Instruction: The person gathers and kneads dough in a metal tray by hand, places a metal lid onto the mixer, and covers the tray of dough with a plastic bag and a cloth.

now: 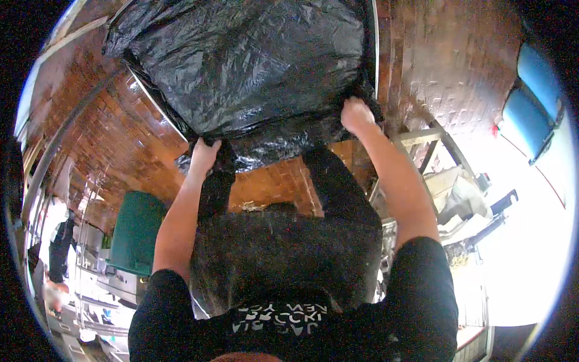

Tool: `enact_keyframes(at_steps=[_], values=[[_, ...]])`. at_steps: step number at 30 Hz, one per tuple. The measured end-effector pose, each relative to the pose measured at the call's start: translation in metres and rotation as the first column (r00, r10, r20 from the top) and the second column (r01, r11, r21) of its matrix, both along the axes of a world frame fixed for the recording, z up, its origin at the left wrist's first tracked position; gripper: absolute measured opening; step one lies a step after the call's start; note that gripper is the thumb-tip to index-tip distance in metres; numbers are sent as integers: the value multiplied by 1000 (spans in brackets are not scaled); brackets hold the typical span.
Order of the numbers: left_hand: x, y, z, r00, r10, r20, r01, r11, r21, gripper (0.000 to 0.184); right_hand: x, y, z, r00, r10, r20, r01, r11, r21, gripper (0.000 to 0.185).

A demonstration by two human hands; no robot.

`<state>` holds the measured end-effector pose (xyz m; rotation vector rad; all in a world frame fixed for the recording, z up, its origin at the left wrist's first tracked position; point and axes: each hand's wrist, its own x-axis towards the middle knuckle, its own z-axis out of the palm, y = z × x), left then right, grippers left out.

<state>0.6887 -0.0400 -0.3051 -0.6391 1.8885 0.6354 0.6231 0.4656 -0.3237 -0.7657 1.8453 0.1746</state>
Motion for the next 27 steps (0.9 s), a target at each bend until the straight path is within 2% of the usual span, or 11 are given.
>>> enact_keyframes(at_steps=[2,5,8,9,12,13,16,17,20,24,27], values=[[3,12,57,967,-220,-125,226,974,30,57,5,-20,61,951,-299,-75,299,954,-14,22],[57,0,49,729,-519,-446,581,814,3,49,40,-3,62,882,-298,-365,100,875,-473,21],[54,-7,17,898,-382,-219,418,896,149,50,38,4,24,930,-161,-332,10,911,-412,22],[55,-7,2,882,-397,-256,438,890,130,47,27,0,17,987,-150,-51,138,972,-190,25],[74,-8,-73,830,-555,52,540,824,170,41,18,-8,-6,930,-364,59,361,931,52,27],[59,0,-66,562,-810,-165,819,519,243,38,21,-4,-17,948,-284,146,269,956,114,29],[30,25,-10,820,-565,-93,570,820,40,39,31,-12,27,859,-463,-216,447,886,-122,32],[13,38,25,833,-543,-103,542,839,-45,39,9,-38,74,812,-564,-152,550,826,-125,36],[72,31,33,580,-543,-607,573,802,-169,41,57,-26,80,847,-449,-286,403,891,-208,41],[38,17,5,903,-411,-125,426,894,141,44,60,0,17,856,-477,-199,454,878,-150,43],[83,-2,-90,773,-634,-39,622,743,247,38,16,-10,-16,943,-329,53,317,935,160,38]])
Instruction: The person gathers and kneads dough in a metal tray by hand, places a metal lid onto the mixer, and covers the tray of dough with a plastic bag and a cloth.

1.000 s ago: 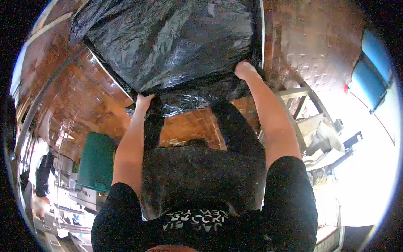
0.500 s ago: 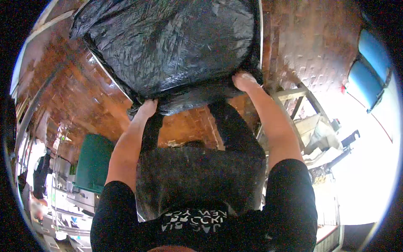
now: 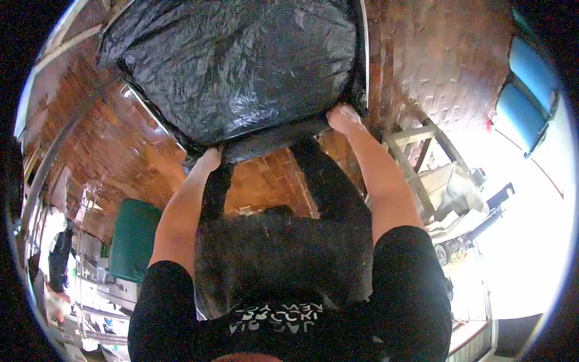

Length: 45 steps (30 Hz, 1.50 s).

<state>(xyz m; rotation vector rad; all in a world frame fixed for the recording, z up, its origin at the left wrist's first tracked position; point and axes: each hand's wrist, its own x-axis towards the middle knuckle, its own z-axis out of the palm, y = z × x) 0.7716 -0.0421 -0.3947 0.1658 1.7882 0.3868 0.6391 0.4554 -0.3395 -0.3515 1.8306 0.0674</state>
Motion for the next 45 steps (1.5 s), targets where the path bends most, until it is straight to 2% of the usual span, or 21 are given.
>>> enact_keyframes(at_steps=[1,2,5,7,11,12,14,17,18,21,22,25,27,31,34,36,37,39,41,43,45], values=[[22,-9,-39,992,-124,24,122,990,77,36,0,-3,-1,988,99,116,-102,995,21,37],[-28,11,15,985,-113,130,114,993,0,33,-5,-8,16,983,-138,120,125,986,109,37],[-64,55,98,967,149,-205,-197,950,-241,34,23,-8,51,867,-171,-468,78,974,-212,39],[-48,58,127,826,381,-415,-384,920,80,40,39,-18,79,842,-221,-492,129,968,-214,41],[-14,52,109,807,176,-563,-162,984,75,44,37,-13,51,920,-131,-369,98,989,-106,47],[-18,49,94,899,134,-417,-149,989,-3,44,31,-8,31,991,-55,-124,53,998,-18,51],[-39,47,76,993,74,-89,-87,986,-145,44,27,-25,34,981,-87,-176,98,994,55,46],[-80,70,131,991,43,-126,-67,979,-191,44,18,-64,91,944,-43,-327,86,989,121,46],[-93,73,154,956,259,-139,-269,962,-54,49,15,-75,126,911,-105,-400,115,993,1,45],[-140,82,227,755,618,-220,-577,785,226,52,40,-91,183,764,-463,-449,298,871,-391,37],[-173,85,262,673,701,-235,-628,710,318,50,28,-98,218,757,-583,-294,430,784,-448,34],[-318,103,435,291,907,-305,-597,421,682,39,32,-104,293,711,-693,-118,538,645,-543,35],[-405,96,539,86,866,-493,-277,496,823,35,32,-98,334,691,-718,-78,558,599,-574,39],[-539,107,717,-384,665,-641,85,717,692,34,23,-74,391,624,-767,-146,531,554,-642,38],[-638,137,759,-274,660,-700,-28,722,691,49,5,-51,438,541,-834,-112,638,493,-592,37],[-682,158,770,-608,417,-676,-27,839,543,57,6,-31,442,517,-836,-185,618,514,-595,36],[-708,157,771,-631,303,-715,-94,884,457,61,11,-21,441,502,-837,-218,611,521,-595,36],[-766,125,773,-654,61,-754,-234,932,278,68,17,-1,460,471,-852,-230,604,501,-619,35],[-814,82,767,-111,311,-944,-228,917,329,76,25,19,477,475,-853,-218,624,501,-600,36],[-835,77,754,210,341,-916,-235,927,291,82,48,37,474,439,-872,-219,685,482,-546,37],[-842,85,746,221,237,-946,-236,954,184,84,73,53,473,417,-889,-188,762,454,-462,37]])
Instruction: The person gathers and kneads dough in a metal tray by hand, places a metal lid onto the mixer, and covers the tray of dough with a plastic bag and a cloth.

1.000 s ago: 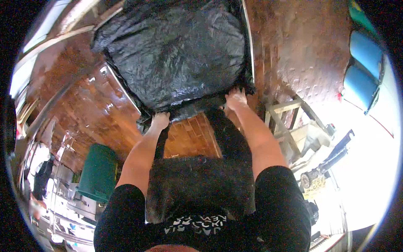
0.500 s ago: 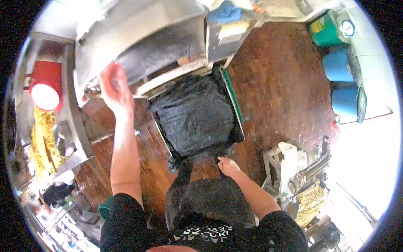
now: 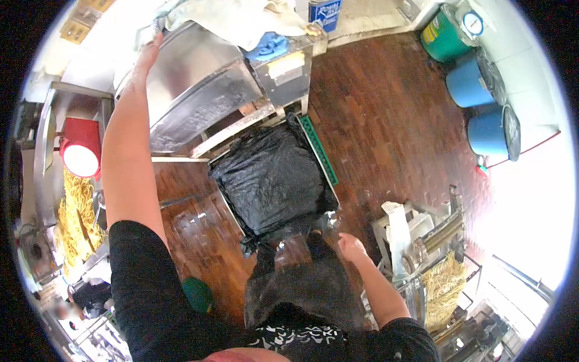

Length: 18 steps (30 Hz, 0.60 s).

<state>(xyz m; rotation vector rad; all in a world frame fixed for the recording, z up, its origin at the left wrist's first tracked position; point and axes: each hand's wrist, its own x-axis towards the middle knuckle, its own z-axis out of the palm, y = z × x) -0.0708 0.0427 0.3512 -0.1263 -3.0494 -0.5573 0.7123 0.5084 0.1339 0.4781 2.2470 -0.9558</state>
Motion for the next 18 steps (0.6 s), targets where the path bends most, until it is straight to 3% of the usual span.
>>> enact_keyframes(at_steps=[2,3,6,9,12,14,16,18], values=[[16,47,-16,875,-50,-481,-43,983,-180,60,13,4,0,991,-49,124,51,999,-13,38],[62,103,3,746,-124,-654,-3,982,-189,52,26,6,-15,996,63,67,-65,997,32,39],[53,137,-34,876,-369,-309,136,806,-575,39,18,0,-4,981,185,66,-183,983,-29,40],[48,153,-19,840,-356,-409,129,864,-486,39,-7,-10,5,985,172,-19,-173,979,-109,40],[106,163,62,892,-185,-413,142,981,-132,35,-75,-19,56,989,85,-119,-118,945,-304,42],[178,165,102,784,-144,-604,223,973,57,31,-138,-27,102,964,-42,-263,-60,928,-368,49],[273,192,164,962,66,-264,9,962,273,33,-200,-30,149,722,-7,-692,-169,968,-187,75],[345,197,171,981,-18,-193,87,931,355,38,-263,-37,197,491,-87,-867,-61,989,-134,103]])
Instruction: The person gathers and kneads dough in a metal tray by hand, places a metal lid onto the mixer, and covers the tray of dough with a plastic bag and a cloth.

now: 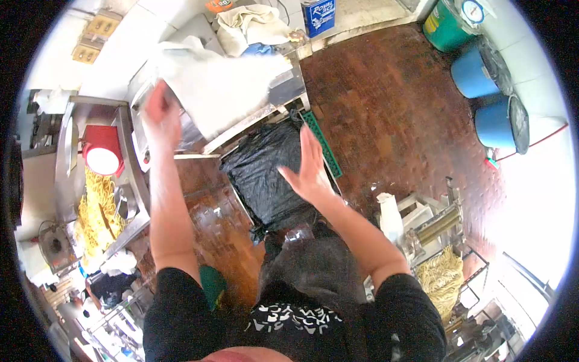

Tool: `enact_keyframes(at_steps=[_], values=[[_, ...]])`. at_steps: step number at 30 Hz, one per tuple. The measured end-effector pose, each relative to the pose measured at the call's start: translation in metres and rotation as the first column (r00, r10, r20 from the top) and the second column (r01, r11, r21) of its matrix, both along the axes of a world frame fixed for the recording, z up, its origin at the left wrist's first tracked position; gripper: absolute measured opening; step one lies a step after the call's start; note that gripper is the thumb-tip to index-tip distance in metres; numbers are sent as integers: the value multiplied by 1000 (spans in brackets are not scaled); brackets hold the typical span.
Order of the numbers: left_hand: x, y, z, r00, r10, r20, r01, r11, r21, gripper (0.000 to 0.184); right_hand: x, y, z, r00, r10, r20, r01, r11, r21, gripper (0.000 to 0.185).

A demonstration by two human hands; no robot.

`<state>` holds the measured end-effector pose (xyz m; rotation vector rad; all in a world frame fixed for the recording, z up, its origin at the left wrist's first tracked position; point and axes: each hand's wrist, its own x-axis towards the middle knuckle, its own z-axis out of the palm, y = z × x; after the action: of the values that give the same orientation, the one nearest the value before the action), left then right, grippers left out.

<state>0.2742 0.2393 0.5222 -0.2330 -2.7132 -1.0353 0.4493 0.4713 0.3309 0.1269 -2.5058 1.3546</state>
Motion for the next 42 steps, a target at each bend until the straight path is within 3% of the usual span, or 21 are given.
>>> enact_keyframes(at_steps=[2,4,6,7,9,10,12,14,16,19,21,22,24,26,30,32,34,37,39,40,42], values=[[66,5,-28,961,-218,168,55,750,659,39,-41,-10,27,989,-132,-67,130,991,-28,112],[125,19,-24,882,-374,289,-36,557,830,40,-56,-11,24,997,-24,-71,1,949,-316,82],[156,23,-21,852,-452,263,62,586,808,40,-51,-4,53,953,270,-134,-297,761,-577,47],[158,12,-26,861,-305,408,-72,719,691,35,-45,0,59,939,343,-33,-270,672,-690,39],[151,-15,-33,849,-200,490,-302,577,759,26,-27,4,65,847,508,153,-128,476,-870,24],[148,-35,-47,850,-217,480,-354,439,826,23,-23,-3,55,916,306,259,-16,674,-738,21],[150,-65,-72,857,-116,503,-346,593,727,23,-15,0,68,928,245,280,-69,852,-519,22],[146,-82,-77,875,2,484,-280,817,504,23,-13,-14,84,987,53,-153,-114,900,-421,20],[149,-94,-76,905,118,408,-169,982,90,21,-4,-16,118,941,129,313,-18,942,-334,19],[170,-66,-42,987,112,114,-130,978,165,55,-13,-35,128,906,380,189,-317,902,-292,21],[191,-21,7,872,-434,226,328,861,389,73,-13,-48,138,818,555,151,-540,831,-132,23],[202,-5,26,830,-458,318,399,887,234,72,-13,-54,145,782,561,270,-589,807,29,29],[193,-2,37,799,-196,569,196,979,62,61,-8,-57,175,762,601,241,-584,799,-147,35],[193,-22,19,873,-223,435,167,972,163,34,21,-59,192,870,400,287,-325,905,-276,39],[219,-50,20,935,0,355,-91,967,237,31,113,-69,17,835,452,313,-427,892,-148,36],[225,-76,15,931,67,358,-180,940,291,31,142,-70,16,529,415,741,-239,910,-339,34],[233,-111,1,876,64,477,-305,840,449,36,155,-76,-2,683,339,647,-182,937,-299,31],[253,-136,27,986,65,157,-15,953,-304,89,123,-90,52,708,464,532,-345,885,-312,30],[269,-108,32,841,-394,371,431,902,-18,88,100,-106,120,564,648,512,-629,739,-241,32],[278,-101,11,780,-505,369,583,802,-134,76,95,-113,148,472,711,521,-743,639,-198,34],[273,-114,-18,572,-477,668,607,793,47,23,97,-115,200,507,688,520,-725,666,-174,35]])
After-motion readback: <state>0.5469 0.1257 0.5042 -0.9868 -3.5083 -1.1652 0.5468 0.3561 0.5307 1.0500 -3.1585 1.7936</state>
